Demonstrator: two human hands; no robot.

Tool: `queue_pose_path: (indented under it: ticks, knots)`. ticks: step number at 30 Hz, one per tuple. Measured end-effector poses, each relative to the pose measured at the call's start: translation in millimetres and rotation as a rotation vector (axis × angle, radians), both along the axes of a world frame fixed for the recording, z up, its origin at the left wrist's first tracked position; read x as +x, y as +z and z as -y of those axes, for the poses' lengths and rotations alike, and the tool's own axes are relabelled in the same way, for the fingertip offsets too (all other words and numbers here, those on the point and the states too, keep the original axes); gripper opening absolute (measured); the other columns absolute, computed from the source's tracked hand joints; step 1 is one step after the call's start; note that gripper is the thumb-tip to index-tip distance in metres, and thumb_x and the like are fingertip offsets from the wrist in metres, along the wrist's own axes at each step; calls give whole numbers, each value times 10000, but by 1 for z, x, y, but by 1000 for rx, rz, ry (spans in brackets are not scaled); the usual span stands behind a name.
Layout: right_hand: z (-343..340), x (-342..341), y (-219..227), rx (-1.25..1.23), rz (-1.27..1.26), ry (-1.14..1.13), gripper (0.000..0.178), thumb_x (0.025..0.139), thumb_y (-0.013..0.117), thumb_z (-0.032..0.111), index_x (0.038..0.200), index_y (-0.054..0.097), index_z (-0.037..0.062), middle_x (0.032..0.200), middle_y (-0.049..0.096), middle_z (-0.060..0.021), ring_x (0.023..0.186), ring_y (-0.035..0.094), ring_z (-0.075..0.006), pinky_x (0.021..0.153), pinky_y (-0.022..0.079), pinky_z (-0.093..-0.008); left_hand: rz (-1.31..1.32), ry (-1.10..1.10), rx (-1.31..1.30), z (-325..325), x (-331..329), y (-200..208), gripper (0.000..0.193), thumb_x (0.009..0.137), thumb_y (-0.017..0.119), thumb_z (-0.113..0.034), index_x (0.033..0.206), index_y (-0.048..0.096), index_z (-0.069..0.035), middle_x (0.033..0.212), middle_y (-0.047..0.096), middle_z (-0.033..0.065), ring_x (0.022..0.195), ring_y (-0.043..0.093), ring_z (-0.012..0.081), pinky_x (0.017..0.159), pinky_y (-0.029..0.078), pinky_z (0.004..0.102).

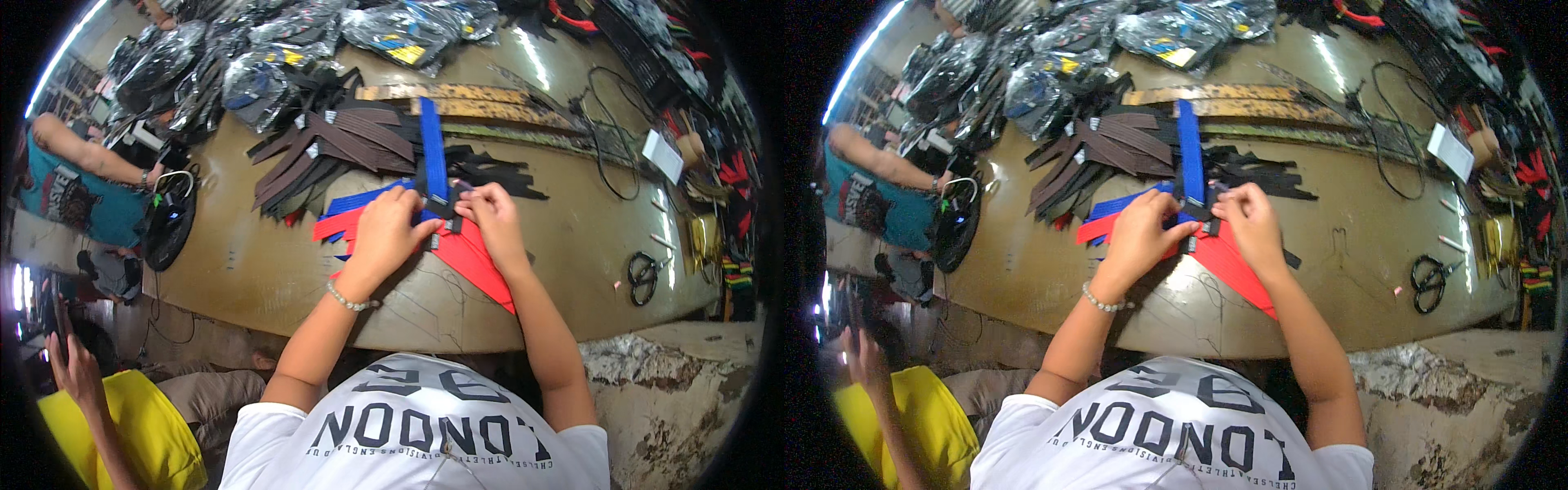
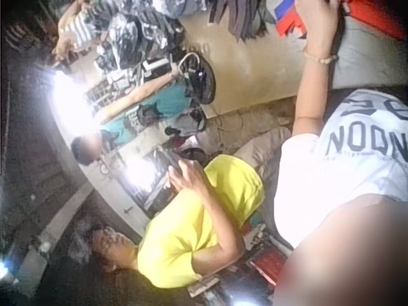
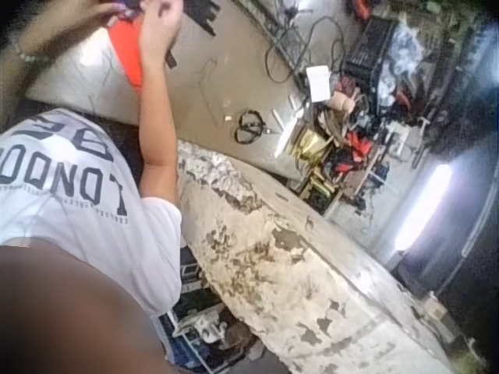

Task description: The person repeatedly picks up black, red, and blue fabric straps from a table and attaches small white tags to them. They handle the straps one at a time, aligning the tag and securing it before placing the finished item back on the table. The process continues throughout the clip.

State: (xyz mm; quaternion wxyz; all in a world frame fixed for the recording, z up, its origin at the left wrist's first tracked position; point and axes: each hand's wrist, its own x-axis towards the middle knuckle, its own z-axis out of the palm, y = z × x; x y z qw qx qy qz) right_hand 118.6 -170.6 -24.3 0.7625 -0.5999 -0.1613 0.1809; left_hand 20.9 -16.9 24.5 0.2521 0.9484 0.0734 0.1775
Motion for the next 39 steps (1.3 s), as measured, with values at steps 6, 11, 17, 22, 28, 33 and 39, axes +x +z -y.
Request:
queue_pose_path:
  ticks: [6, 11, 17, 22, 28, 33, 39]
  knots:
    - [16, 17, 25, 277, -72, -348, 166, 964, 508, 179, 969, 501, 14, 940, 563, -108, 818, 598, -177, 755, 566, -357, 35, -206, -705, -20, 19, 51, 165, 890, 624, -77, 950, 488, -8, 826, 642, 69, 658, 646, 120, 536, 509, 266]
    - [23, 22, 28, 290, -158, -355, 156, 959, 485, 186, 997, 483, 34, 932, 567, -93, 830, 568, -156, 698, 532, -319, 596, 132, 213, -108, 40, 90, 216, 909, 533, -119, 1091, 424, -76, 856, 640, 180, 760, 634, 381, 632, 496, 458]
    - [22, 22, 27, 241, -100, -332, 151, 966, 482, 190, 989, 491, 41, 931, 572, -78, 797, 566, -139, 649, 529, -299, 158, 319, 235, -185, 46, 53, 332, 854, 585, -159, 1163, 475, -109, 1131, 547, 187, 1096, 510, 371, 906, 398, 479]
    - [14, 16, 24, 159, -72, -280, 175, 982, 475, 206, 959, 493, 33, 903, 559, -66, 764, 562, -113, 628, 535, -271, 265, 132, 318, -161, 10, -1, 447, 808, 622, -139, 1246, 530, -138, 1362, 402, 174, 1312, 321, 372, 1101, 231, 490]
    - [7, -3, 23, 72, 80, -101, 140, 985, 483, 159, 954, 478, 23, 869, 551, -54, 737, 548, -92, 637, 513, -241, 21, -117, 96, -45, -89, -6, 486, 854, 603, -241, 1297, 505, -68, 1388, 428, 202, 1325, 369, 352, 1104, 252, 460]
    - [2, -11, 25, -4, 183, -90, 120, 984, 487, 148, 948, 477, 34, 862, 551, -37, 706, 538, -71, 626, 497, -222, -319, -301, 266, 44, -145, -28, 719, 896, 440, -578, 1419, 377, -89, 1493, 283, 205, 1399, 248, 347, 1133, 183, 465]
    - [3, -8, 24, -107, 124, 86, 133, 977, 507, 156, 947, 491, 28, 830, 567, -31, 685, 553, -68, 611, 496, -214, -26, -554, 300, 93, -132, -59, 634, 940, 440, -404, 1410, 342, 10, 1490, 285, 208, 1398, 261, 311, 1153, 183, 412]
